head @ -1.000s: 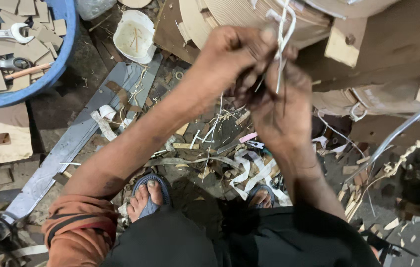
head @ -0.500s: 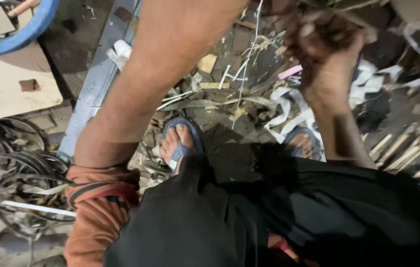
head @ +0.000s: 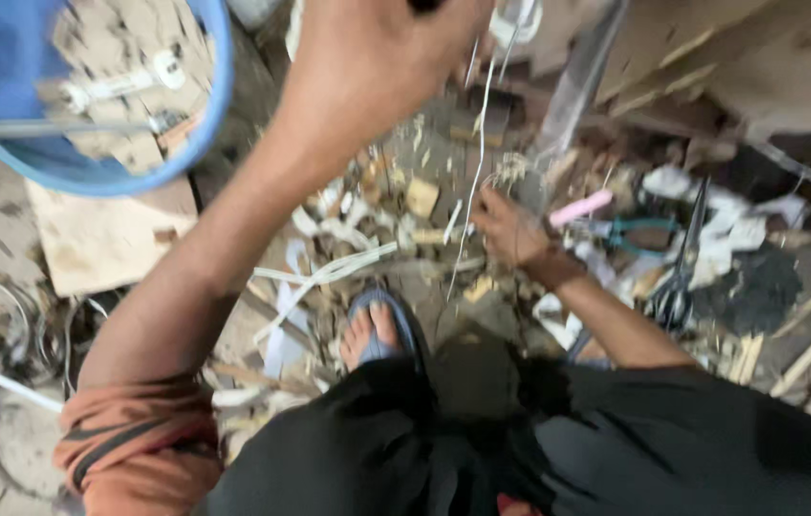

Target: The person sits on the floor of a cluttered workshop and cuts white plastic strapping into lengths with scissors. They knot the cut straps onto a wooden frame, using pliers at times to tighten or trim the ends.

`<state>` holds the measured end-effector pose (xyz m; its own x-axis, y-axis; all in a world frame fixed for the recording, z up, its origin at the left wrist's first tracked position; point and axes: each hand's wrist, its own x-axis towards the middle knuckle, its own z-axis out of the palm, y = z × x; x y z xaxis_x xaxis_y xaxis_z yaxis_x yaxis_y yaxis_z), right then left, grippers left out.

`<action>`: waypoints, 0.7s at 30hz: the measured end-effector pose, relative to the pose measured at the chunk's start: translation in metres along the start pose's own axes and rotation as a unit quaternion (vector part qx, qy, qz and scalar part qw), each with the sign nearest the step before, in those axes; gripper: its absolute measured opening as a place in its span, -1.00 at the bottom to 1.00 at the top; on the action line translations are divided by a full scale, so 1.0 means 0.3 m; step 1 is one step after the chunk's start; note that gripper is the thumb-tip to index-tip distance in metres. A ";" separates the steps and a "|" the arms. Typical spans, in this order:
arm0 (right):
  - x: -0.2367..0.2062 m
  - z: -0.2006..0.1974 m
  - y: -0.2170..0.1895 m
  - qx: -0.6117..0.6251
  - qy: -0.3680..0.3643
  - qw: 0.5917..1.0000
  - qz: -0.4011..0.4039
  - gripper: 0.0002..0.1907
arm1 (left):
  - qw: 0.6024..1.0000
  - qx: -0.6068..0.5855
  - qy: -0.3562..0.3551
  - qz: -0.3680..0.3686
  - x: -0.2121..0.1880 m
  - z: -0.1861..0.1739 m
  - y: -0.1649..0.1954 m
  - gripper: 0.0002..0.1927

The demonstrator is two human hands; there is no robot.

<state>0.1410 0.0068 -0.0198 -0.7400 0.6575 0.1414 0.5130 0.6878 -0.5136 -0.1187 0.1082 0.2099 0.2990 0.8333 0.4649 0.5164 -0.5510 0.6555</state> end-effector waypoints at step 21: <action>0.279 -0.687 -0.419 0.512 0.236 0.800 0.203 -0.88 | 0.852 -0.480 -0.074 -0.197 0.009 -0.054 0.119 -0.68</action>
<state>0.1043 0.0386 0.2311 -0.2317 0.9722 -0.0323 -0.1360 -0.0652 -0.9886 -0.1125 0.0902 0.2443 0.3898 0.9187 0.0635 -0.2734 0.0496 0.9606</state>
